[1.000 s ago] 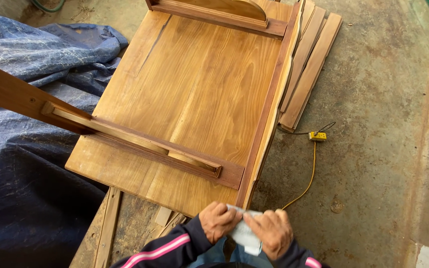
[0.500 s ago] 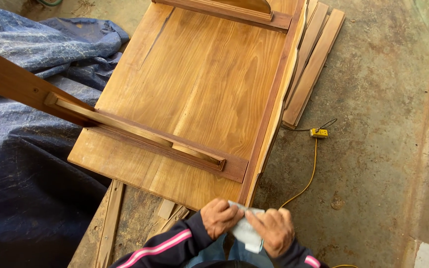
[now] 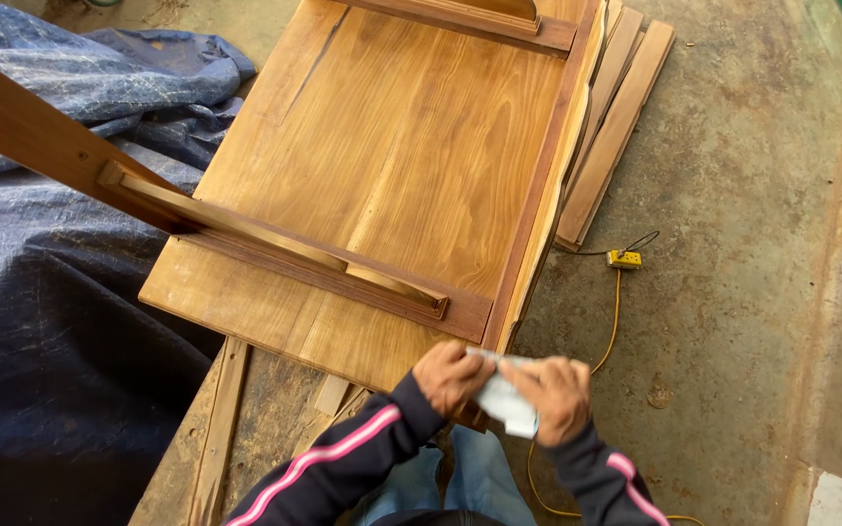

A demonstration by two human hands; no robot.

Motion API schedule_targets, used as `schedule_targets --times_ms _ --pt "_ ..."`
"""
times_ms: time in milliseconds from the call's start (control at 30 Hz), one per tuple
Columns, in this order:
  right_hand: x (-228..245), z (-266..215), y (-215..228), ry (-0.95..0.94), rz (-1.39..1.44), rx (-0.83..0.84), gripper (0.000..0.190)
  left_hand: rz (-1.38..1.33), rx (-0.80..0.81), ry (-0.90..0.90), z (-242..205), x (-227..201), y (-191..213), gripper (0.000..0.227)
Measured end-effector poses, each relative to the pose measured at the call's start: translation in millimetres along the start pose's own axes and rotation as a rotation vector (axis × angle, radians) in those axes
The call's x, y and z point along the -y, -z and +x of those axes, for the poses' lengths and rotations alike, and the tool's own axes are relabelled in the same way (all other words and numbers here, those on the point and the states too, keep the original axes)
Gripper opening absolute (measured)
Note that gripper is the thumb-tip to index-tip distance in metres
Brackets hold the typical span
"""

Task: Sanding the surfaces and edges of a wooden table by hand using sandpaper.

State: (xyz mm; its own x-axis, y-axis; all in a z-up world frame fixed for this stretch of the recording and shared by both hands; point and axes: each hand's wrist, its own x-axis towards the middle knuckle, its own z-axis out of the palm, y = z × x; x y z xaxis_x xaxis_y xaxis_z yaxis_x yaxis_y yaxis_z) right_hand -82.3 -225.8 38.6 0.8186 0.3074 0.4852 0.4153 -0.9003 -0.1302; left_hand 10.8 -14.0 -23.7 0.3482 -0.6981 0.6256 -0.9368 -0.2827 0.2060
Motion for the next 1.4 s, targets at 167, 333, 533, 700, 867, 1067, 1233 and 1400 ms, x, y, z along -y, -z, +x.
schedule_targets --times_ms 167,333,533,700,867,1067,1233,1400 --pt "12.1 -14.7 -0.8 -0.091 0.083 -0.024 0.037 0.003 0.023 -0.003 -12.2 -15.5 9.9 0.042" --pt "58.9 -46.9 1.0 -0.002 0.031 -0.089 0.042 -0.013 -0.072 -0.04 -43.5 -54.2 43.7 0.044" --pt "55.4 -42.4 2.3 0.1 -0.08 -0.137 0.04 0.011 -0.098 -0.076 -45.7 -47.6 40.1 0.042" --pt "24.1 -15.2 2.4 -0.003 0.004 -0.077 0.039 -0.007 -0.084 -0.019 -30.2 -20.3 -0.1 0.039" --pt "-5.3 21.4 5.2 0.029 -0.091 -0.054 0.037 0.076 0.031 -0.065 14.1 20.0 -7.7 0.044" --pt "3.2 -3.1 -7.6 -0.007 -0.102 -0.112 0.042 0.127 -0.041 -0.016 -15.7 -4.8 -22.4 0.045" --pt "-6.9 5.6 3.6 0.053 0.013 -0.035 0.045 0.099 -0.05 -0.059 -2.1 -4.9 -4.8 0.048" --pt "-41.2 48.7 12.0 0.407 -0.427 -0.196 0.039 0.27 -0.107 -0.158 41.7 21.4 14.8 0.047"
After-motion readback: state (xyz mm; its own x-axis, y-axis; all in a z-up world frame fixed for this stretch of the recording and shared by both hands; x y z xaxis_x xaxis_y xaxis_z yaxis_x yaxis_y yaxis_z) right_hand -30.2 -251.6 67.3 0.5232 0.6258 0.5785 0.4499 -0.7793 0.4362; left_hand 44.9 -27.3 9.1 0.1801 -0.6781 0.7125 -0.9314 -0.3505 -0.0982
